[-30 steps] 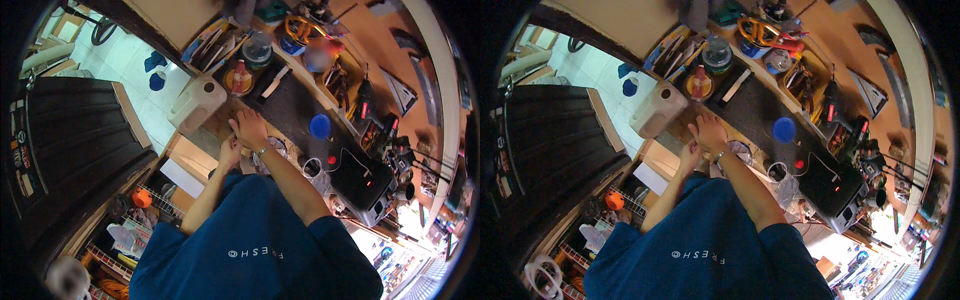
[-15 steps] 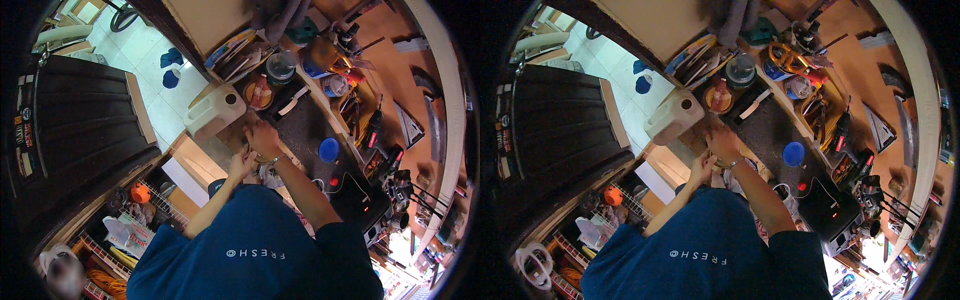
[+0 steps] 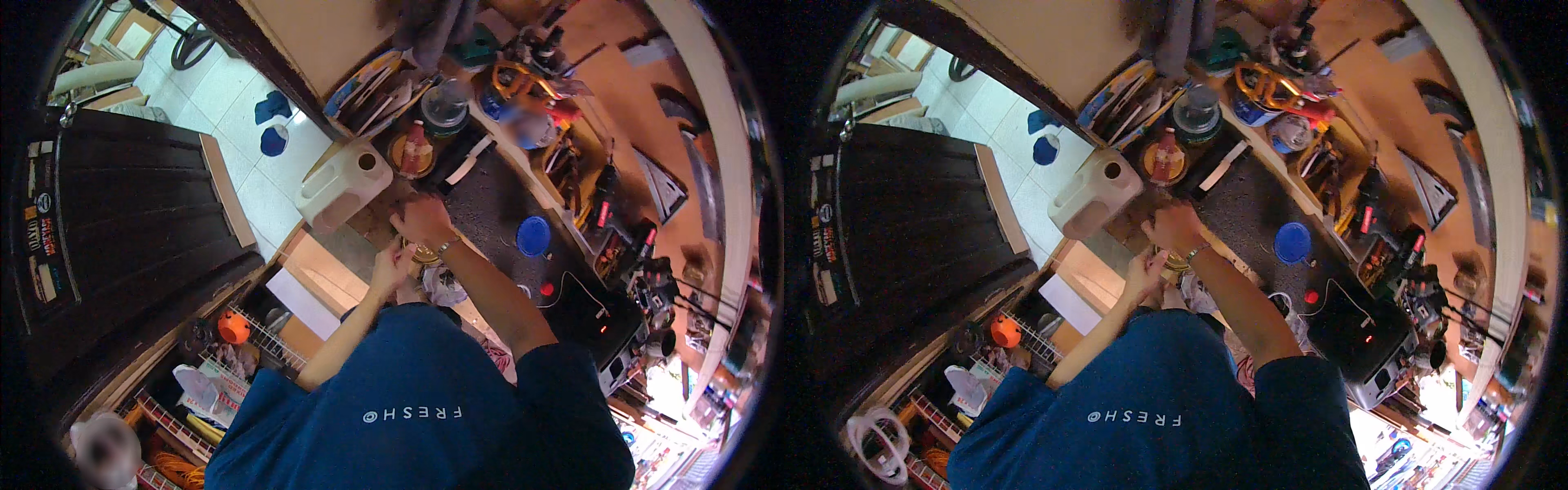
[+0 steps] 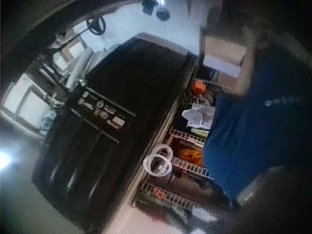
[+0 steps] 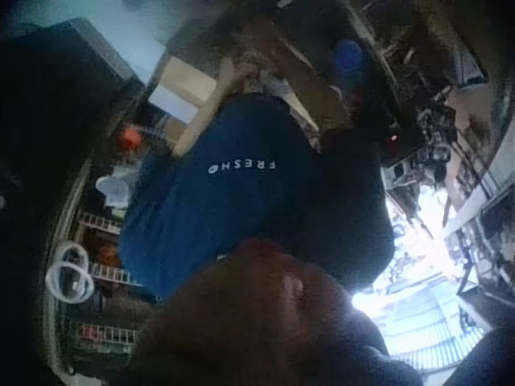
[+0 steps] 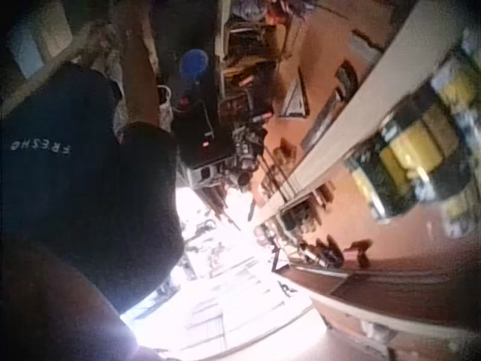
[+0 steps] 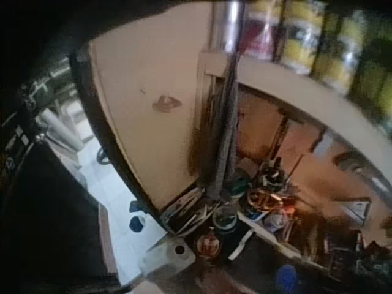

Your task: The person pours liquid from a container into a cup, stirs it with a stick, and then cleans the tip of a spray gun with a cloth.

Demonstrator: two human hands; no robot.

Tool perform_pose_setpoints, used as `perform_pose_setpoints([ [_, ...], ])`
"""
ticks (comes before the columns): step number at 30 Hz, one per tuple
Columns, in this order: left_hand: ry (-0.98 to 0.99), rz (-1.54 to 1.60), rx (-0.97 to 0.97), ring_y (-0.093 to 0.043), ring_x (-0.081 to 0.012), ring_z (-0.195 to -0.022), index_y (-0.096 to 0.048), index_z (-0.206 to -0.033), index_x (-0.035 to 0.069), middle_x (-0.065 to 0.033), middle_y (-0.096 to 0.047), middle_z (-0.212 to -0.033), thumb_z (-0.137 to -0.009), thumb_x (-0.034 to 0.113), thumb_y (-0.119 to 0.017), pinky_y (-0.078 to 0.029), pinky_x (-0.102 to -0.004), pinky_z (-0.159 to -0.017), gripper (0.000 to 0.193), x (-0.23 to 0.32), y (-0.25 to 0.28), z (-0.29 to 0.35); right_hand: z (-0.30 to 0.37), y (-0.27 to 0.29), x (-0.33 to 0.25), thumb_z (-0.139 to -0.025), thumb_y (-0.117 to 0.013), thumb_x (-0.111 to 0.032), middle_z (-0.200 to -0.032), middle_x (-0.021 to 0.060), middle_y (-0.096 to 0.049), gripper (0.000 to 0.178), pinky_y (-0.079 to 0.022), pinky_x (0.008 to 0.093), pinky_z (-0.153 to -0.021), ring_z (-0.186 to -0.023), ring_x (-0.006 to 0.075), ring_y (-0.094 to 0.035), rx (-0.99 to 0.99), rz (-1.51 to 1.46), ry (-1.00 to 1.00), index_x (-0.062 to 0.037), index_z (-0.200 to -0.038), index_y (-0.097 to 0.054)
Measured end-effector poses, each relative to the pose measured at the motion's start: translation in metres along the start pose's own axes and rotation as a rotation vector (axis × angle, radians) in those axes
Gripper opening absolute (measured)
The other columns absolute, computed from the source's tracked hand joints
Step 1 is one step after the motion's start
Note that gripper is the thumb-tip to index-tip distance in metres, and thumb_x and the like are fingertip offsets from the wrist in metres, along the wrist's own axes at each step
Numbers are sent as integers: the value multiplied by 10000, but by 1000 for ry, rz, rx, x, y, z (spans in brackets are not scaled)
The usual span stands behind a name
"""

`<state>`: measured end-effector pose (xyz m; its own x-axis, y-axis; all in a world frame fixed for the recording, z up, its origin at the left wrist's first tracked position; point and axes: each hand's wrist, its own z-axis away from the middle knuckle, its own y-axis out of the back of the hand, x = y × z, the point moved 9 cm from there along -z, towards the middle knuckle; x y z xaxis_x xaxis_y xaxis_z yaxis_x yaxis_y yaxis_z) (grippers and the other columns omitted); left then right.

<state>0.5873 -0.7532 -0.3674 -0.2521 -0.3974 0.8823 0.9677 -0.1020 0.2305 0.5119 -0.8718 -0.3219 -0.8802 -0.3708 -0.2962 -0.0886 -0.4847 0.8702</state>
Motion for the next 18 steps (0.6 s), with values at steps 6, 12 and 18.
perform_pose_setpoints([
  [6, -163, -87, 9, -673, -281, -971, -431, -1420, -70, -238, -670, -1150, -806, 432, -802, -521, -378, -880, 876, -15, 13, 5, 65, 53, 54, -952, -595, -256, -898, 177, -675, 254, -530, 445, -714, -798, 348, -668, 664, -558, -82, -16, -939, -676],
  [12, -341, -147, -30, -498, -362, -1302, -279, -1456, -44, -239, -477, -1411, -588, 352, -950, -414, -428, -1093, 1166, -14, -20, -8, 222, 37, 103, -947, -636, -172, -884, 217, -650, 174, -497, 468, -676, -806, 380, -662, 689, -707, -387, 1, -934, -654],
  [18, -486, -208, 161, -520, -342, -1255, -327, -1418, -27, -208, -527, -1333, -559, 266, -966, -422, -435, -1086, 1110, 1, -37, -11, 360, -61, 86, -987, -565, -327, -866, 173, -691, 303, -525, 451, -681, -745, 310, -673, 300, -639, -754, -59, -958, -704],
])
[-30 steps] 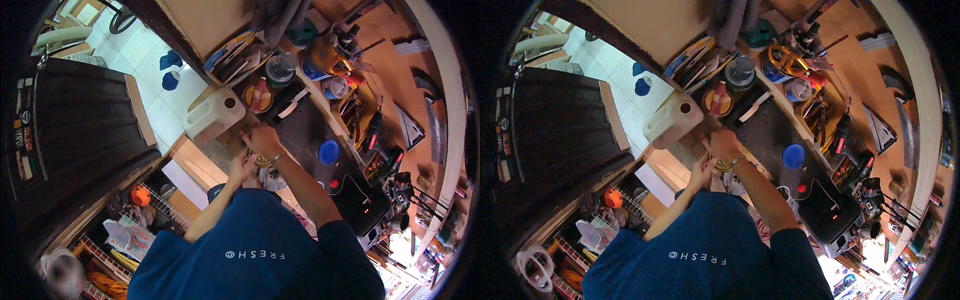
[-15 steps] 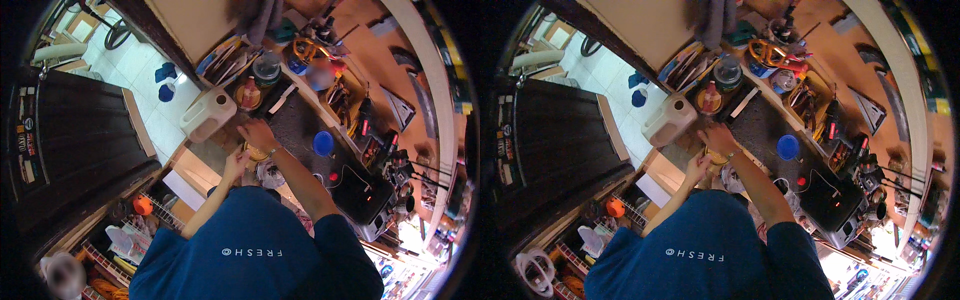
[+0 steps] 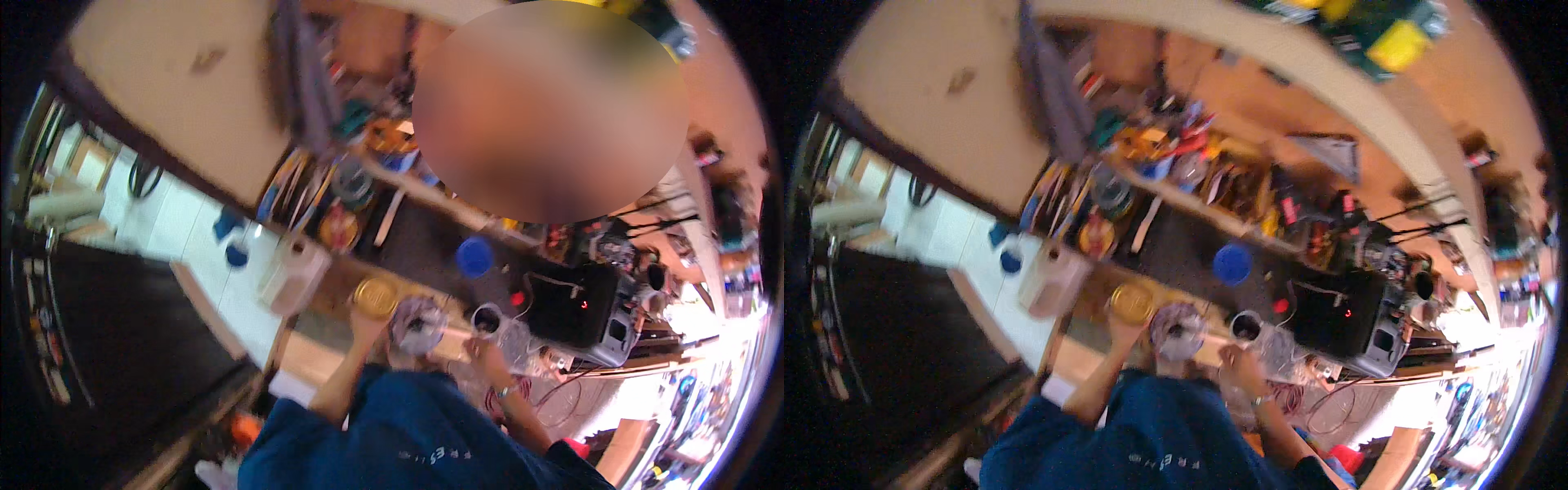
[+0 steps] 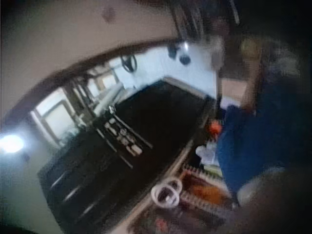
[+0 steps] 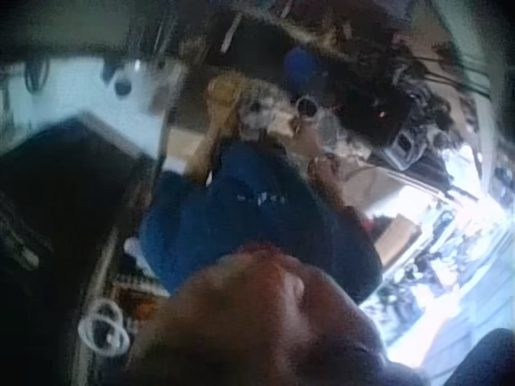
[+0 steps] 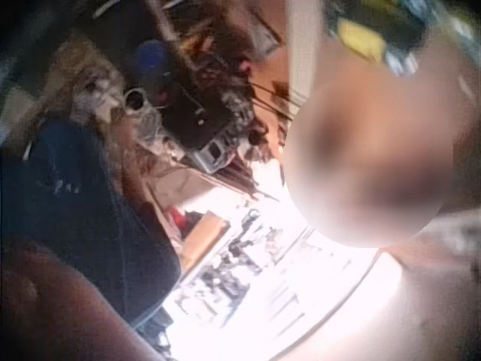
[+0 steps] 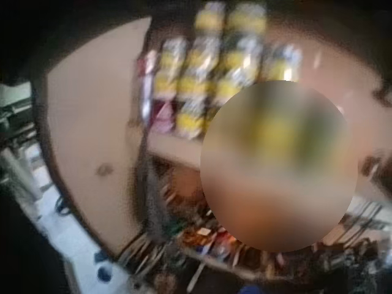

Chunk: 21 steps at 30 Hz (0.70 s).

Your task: The person pours liquid from a container into a cup, stirs it with a stick, and then cleans the tip of a spray gun with a cloth.

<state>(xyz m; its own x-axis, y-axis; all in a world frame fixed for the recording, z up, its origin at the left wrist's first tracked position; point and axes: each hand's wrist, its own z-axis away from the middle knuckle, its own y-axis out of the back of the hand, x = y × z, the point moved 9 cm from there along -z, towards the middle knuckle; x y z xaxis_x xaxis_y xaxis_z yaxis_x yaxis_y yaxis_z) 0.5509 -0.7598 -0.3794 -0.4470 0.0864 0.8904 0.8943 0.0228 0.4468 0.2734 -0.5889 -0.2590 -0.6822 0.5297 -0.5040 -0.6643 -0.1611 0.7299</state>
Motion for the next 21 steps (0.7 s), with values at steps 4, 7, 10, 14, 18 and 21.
perform_pose_setpoints([
  [4, 12, -34, 68, -529, -347, -1233, -332, -1397, -34, -205, -535, -1314, -566, 272, -962, -418, -438, -1080, 1087, 16, 9, -5, 38, -15, 19, -967, -599, -338, -972, 161, -706, 258, -538, 461, -767, -875, 364, -681, -45, -54, 144, -99, -963, -697],
  [7, -85, -98, 71, -537, -337, -1229, -328, -1397, -36, -198, -538, -1316, -562, 276, -960, -414, -432, -1083, 1093, 50, 29, -6, 50, -18, 19, -958, -616, -364, -1023, 170, -699, 283, -539, 464, -839, -965, 383, -671, -26, -98, 114, -106, -1069, -654],
  [10, -60, 126, -21, -540, -325, -1237, -327, -1400, -31, -191, -540, -1320, -548, 284, -965, -410, -427, -1088, 1110, 100, 44, -9, 48, -4, 3, -918, -680, -380, -1111, 195, -671, 456, -533, 462, -889, -1043, 386, -656, 17, -154, 162, -65, -1224, -552],
  [14, -200, 131, -122, -557, -300, -1236, -334, -1404, -19, -178, -546, -1327, -528, 282, -977, -432, -423, -1071, 1128, 165, 60, -1, 47, 76, -85, -757, -842, -454, -1311, 266, -548, 935, -486, 448, -991, -1193, 405, -577, 225, -283, 421, 55, -1372, -356],
  [18, -284, 413, -227, -572, -282, -1229, -341, -1413, -16, -168, -551, -1333, -530, 279, -978, -456, -421, -1048, 1128, 313, 62, 1, 70, 177, -172, -668, -907, -446, -1387, 283, -465, 1125, -419, 455, -1069, -1262, 421, -513, 366, -247, 832, 52, -1452, -271],
  [21, -378, 547, -282, -576, -278, -1227, -344, -1416, -16, -170, -553, -1333, -543, 272, -970, -460, -423, -1043, 1112, 416, 53, 4, 87, 238, -190, -626, -936, -421, -1413, 287, -436, 1208, -391, 454, -1101, -1296, 435, -483, 404, -313, 975, 50, -1482, -225],
])
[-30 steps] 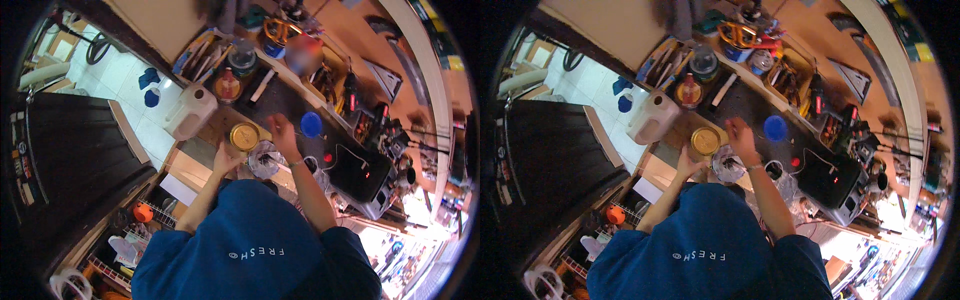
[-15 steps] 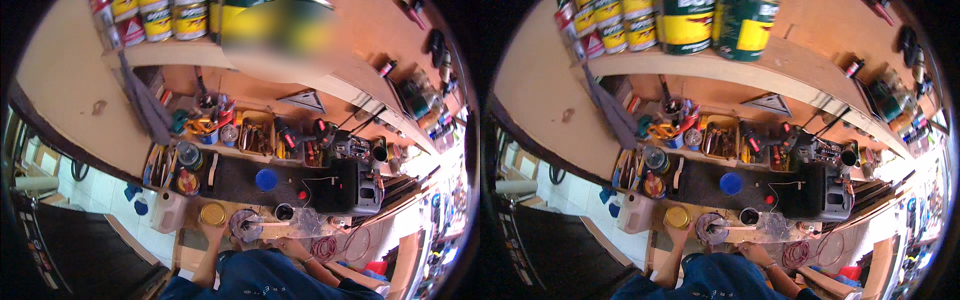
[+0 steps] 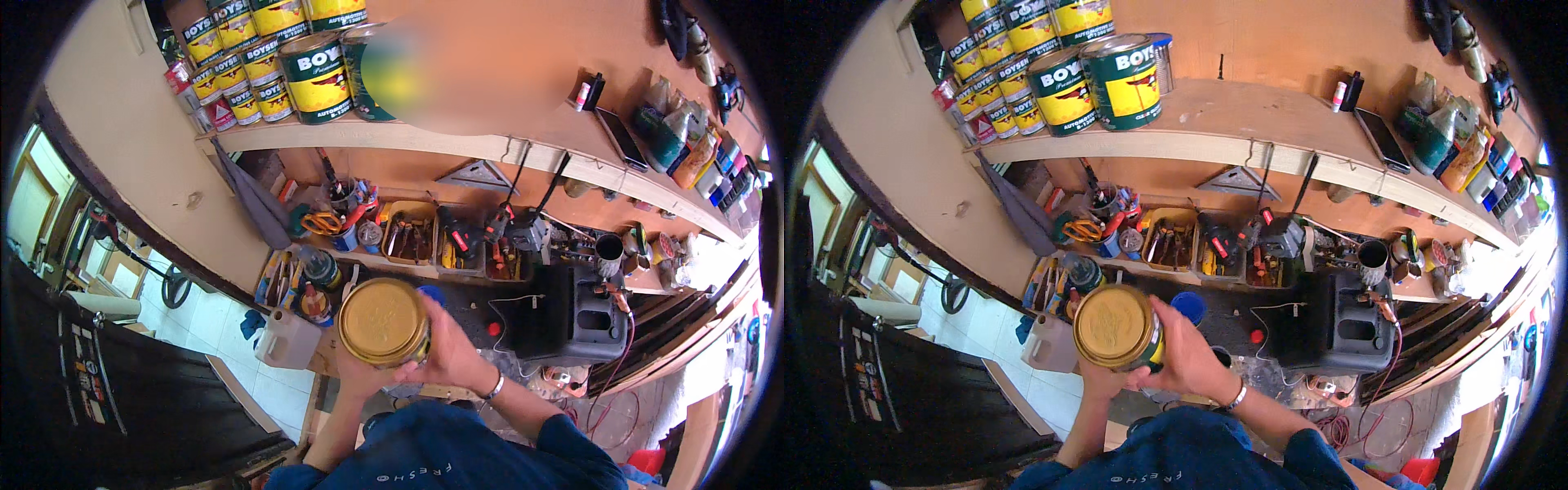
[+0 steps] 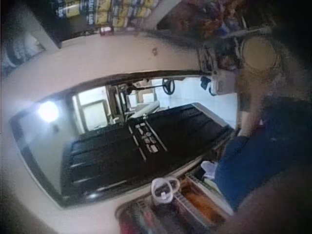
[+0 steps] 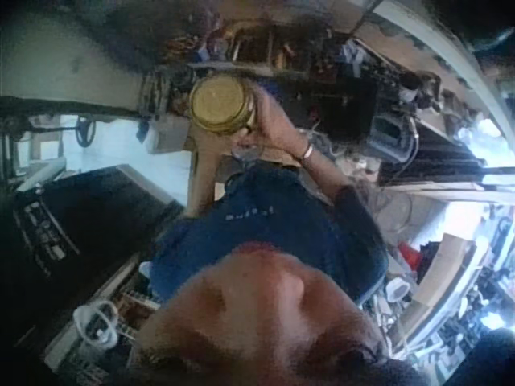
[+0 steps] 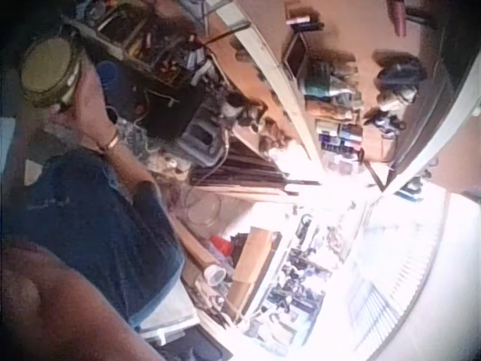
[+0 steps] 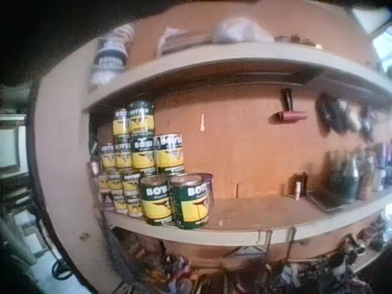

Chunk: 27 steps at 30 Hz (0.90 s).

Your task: The person pours liquid from a container into a cup, stirs it with a stick, and then cleans the tip of a spray gun with a cloth.

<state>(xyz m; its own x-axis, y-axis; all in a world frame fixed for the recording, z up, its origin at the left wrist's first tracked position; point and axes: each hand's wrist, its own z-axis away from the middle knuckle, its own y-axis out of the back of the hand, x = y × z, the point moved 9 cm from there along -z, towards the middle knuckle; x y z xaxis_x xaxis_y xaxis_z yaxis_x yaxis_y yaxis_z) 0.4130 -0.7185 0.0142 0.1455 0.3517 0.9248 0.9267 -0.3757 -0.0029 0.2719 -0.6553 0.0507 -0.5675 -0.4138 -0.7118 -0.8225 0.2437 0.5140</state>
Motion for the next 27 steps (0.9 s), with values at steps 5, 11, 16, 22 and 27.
perform_pose_setpoints([
  [5, -168, -76, -157, -538, -285, -1264, -317, -1435, -13, -187, -513, -1368, -584, 306, -959, -431, -429, -1072, 1113, 83, -71, -62, -27, 89, -18, -615, -927, -233, -1425, 274, -418, 1249, -369, 445, -1131, -1372, 374, -432, 127, -101, 45, 34, -1509, -98],
  [11, -390, 109, -249, -406, -314, -1369, -183, -1486, -6, -228, -361, -1477, -677, 403, -926, -327, -436, -1147, 1172, 150, -123, -121, -68, 165, -35, -571, -951, -230, -1327, 133, -481, 1082, -394, 384, -1087, -1238, 233, -496, 324, -344, 141, 0, -1398, -291],
  [16, -480, 154, -93, -350, -344, -1422, -174, -1512, 31, -234, -348, -1496, -824, 328, -824, -258, -490, -1176, 991, 159, -103, -125, -115, 212, -60, -619, -926, -135, -1231, 138, -579, 892, -518, 364, -955, -1104, 208, -602, 399, -384, 159, -1, -1314, -384],
  [22, -105, 298, -88, -510, -273, -1316, -435, -1401, 46, -176, -542, -1383, -973, 326, -642, -379, -414, -1108, 552, 55, -52, -96, -220, 227, -117, -739, -844, -103, -956, 115, -740, 478, -607, 295, -707, -795, 158, -728, 380, -345, 450, 36, -1122, -595],
  [27, 143, 370, -143, -646, -229, -1114, -593, -1190, 6, -141, -670, -1174, -1004, 285, -612, -485, -360, -975, 336, -14, -24, -44, -343, 244, -125, -727, -869, -219, -872, 110, -742, 434, -610, 295, -672, -736, 137, -722, 465, -117, 418, 67, -995, -682],
])
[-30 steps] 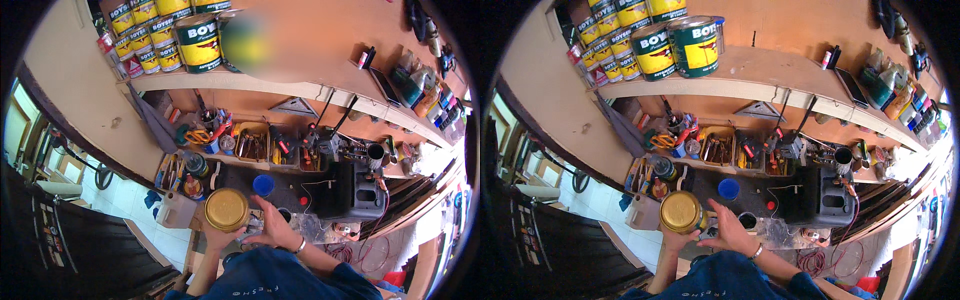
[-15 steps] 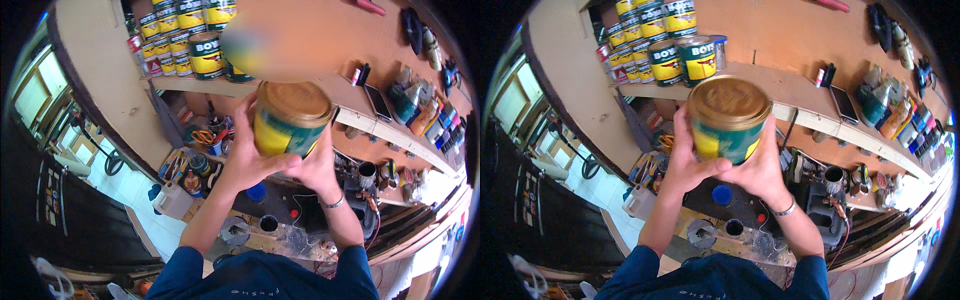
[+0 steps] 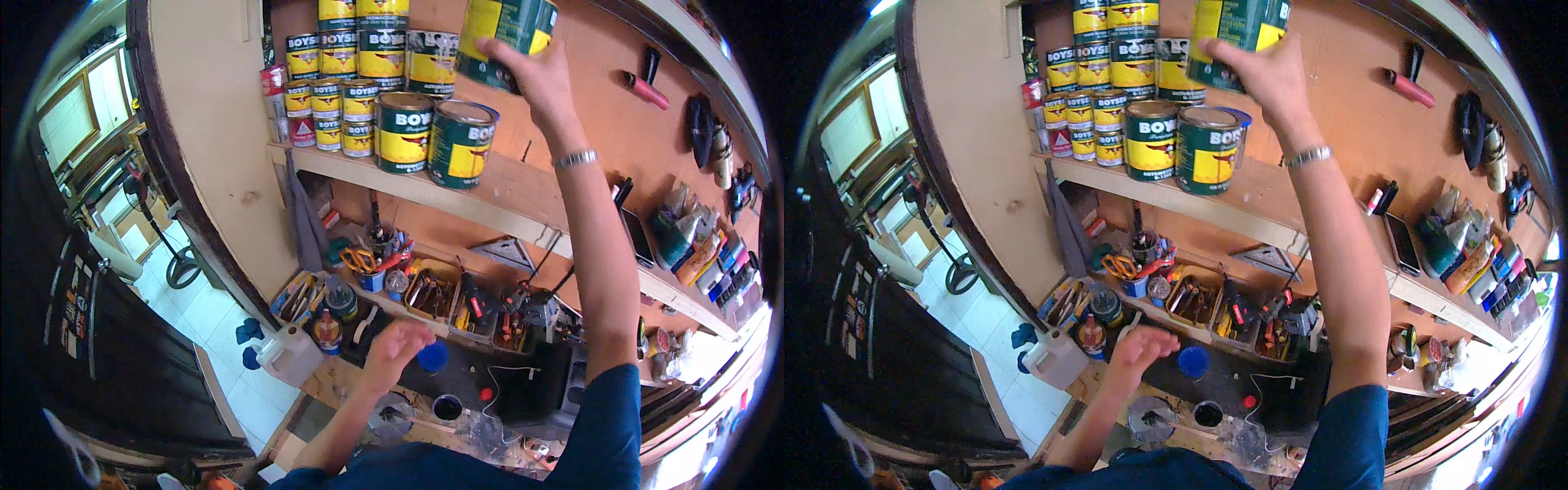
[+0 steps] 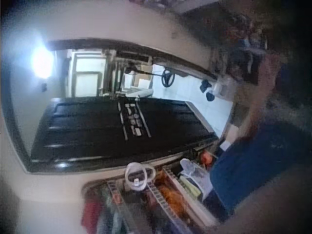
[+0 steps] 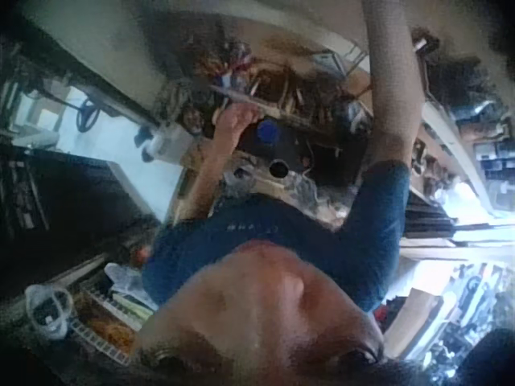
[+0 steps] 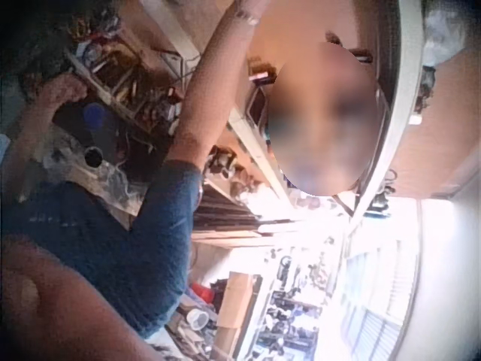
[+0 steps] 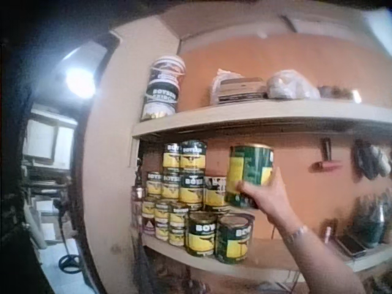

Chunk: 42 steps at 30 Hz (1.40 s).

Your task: The person pours liquid from a container into a cup, stirs it with a stick, and then cleans the tip of a spray gun with a cloth.

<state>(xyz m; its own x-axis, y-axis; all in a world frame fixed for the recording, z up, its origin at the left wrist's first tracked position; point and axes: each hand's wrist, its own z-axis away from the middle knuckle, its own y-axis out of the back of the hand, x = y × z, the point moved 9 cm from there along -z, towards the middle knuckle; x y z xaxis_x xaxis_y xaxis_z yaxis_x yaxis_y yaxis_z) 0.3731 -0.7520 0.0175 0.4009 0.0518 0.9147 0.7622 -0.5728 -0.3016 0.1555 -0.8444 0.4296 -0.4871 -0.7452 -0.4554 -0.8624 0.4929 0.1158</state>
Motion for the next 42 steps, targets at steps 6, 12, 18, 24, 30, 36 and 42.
perform_pose_setpoints([
  [6, 248, 61, 244, -666, -267, -1078, -597, -1120, -24, -154, -671, -1133, -1016, 179, -590, -533, -372, -948, 229, -74, 108, 78, -79, -34, 32, -721, -882, -270, -950, 112, -733, 515, -604, 291, -724, -803, 163, -726, 147, 163, -17, 40, -1062, -651],
  [12, 520, -63, 525, -692, -221, -985, -615, -1079, -26, -145, -705, -1055, -989, 170, -632, -542, -320, -890, 217, -142, 213, 179, -135, -62, 85, -565, -923, -504, -1093, 237, -661, 1036, -594, 335, -771, -972, 268, -697, 212, 405, -35, 149, -1197, -425],
  [18, 510, -51, 552, -699, -207, -949, -619, -1059, -22, -145, -716, -1036, -994, 176, -626, -554, -312, -833, 209, -141, 246, 190, -155, -58, 110, -608, -919, -463, -1036, 181, -701, 832, -588, 315, -775, -902, 216, -711, 328, 629, 0, 108, -1100, -567],
  [24, 552, -10, 563, -673, -166, -924, -631, -1042, -19, -106, -707, -991, -975, 164, -655, -528, -294, -860, 197, -149, 262, 191, -124, -55, 90, -691, -902, -347, -981, 112, -724, 611, -590, 279, -758, -857, 160, -719, 253, 429, 20, 55, -1068, -638],
  [30, 516, 8, 425, -682, -189, -931, -621, -1080, -6, -108, -703, -1026, -979, 184, -654, -544, -314, -847, 218, -170, 259, 152, -52, -91, 44, -753, -866, -285, -981, 70, -733, 498, -585, 261, -772, -870, 148, -721, 55, 162, -59, 7, -1100, -660],
  [36, 481, -114, 209, -672, -192, -998, -623, -1083, 18, -104, -698, -1032, -982, 184, -652, -544, -323, -866, 196, -189, 231, 115, -8, -125, 61, -750, -863, -221, -955, 120, -738, 484, -607, 297, -758, -806, 179, -733, -15, 156, -166, 25, -1099, -635],
  [42, 521, -192, 131, -660, -158, -971, -631, -1069, 21, -86, -702, -1037, -1000, 188, -623, -523, -298, -881, 181, -178, 214, 118, 11, -140, 88, -704, -912, -337, -1023, 197, -676, 788, -605, 322, -754, -866, 195, -709, 84, 428, -198, 69, -1156, -412],
])
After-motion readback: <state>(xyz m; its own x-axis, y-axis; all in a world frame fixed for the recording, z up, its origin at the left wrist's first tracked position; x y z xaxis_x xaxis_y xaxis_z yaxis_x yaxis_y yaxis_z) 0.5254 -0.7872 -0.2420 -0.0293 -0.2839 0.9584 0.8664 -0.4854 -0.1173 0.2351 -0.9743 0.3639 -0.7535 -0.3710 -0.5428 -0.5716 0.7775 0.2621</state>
